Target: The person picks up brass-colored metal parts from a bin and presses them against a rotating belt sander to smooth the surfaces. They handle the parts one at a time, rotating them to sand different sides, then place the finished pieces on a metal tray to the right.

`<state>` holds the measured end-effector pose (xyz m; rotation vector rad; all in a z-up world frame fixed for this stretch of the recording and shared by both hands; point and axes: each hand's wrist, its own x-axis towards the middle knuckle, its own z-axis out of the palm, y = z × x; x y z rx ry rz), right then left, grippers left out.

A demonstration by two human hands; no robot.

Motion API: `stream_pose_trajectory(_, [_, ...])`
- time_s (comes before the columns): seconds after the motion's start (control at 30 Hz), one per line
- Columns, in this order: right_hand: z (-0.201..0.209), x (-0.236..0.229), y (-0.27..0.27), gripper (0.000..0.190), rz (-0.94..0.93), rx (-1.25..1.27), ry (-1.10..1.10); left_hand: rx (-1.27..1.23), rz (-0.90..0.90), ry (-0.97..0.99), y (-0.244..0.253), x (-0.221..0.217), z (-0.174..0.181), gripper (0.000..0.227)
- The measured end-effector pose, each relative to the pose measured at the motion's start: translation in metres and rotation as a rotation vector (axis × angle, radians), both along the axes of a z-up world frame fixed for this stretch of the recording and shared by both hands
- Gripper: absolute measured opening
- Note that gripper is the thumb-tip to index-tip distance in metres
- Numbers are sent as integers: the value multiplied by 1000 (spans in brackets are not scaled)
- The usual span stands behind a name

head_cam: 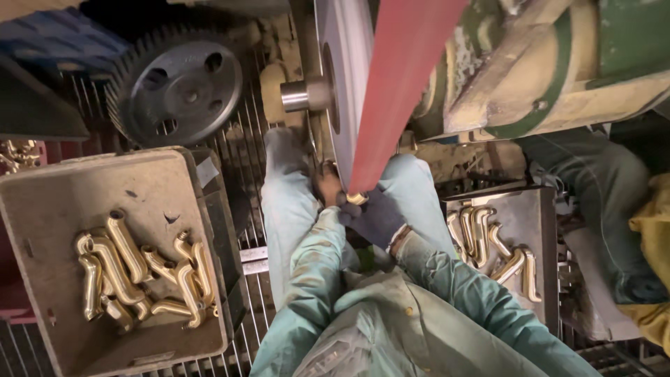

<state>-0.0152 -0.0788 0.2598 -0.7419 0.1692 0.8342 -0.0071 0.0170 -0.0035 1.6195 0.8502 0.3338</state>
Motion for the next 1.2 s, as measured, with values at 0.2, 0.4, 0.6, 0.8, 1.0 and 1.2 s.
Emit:
stream_pose_trajectory(0.2, [8, -24, -14, 24, -30, 279, 258, -369, 101, -207, -5, -9, 46, 31])
stream_pose_trajectory(0.4, [24, -38, -33, 35, 48, 238, 300, -139, 11, 112, 3, -20, 93, 37])
stream_pose_trajectory(0.6, [16, -37, -32, 29, 126, 346, 289, -89, -53, 103, 11, -26, 81, 37])
stream_pose_trajectory(0.8, [-2, -40, -30, 28, 16, 239, 232, -380, 127, 149, 8, -20, 45, 40])
stream_pose_trajectory(1.0, [-8, -28, -19, 28, 165, -124, -371, -543, 122, -28, 0, -15, 9, 32])
stream_pose_trajectory(1.2, [4, -6, -2, 20, -64, 287, 199, 126, -24, 284, 1, -5, -9, 30])
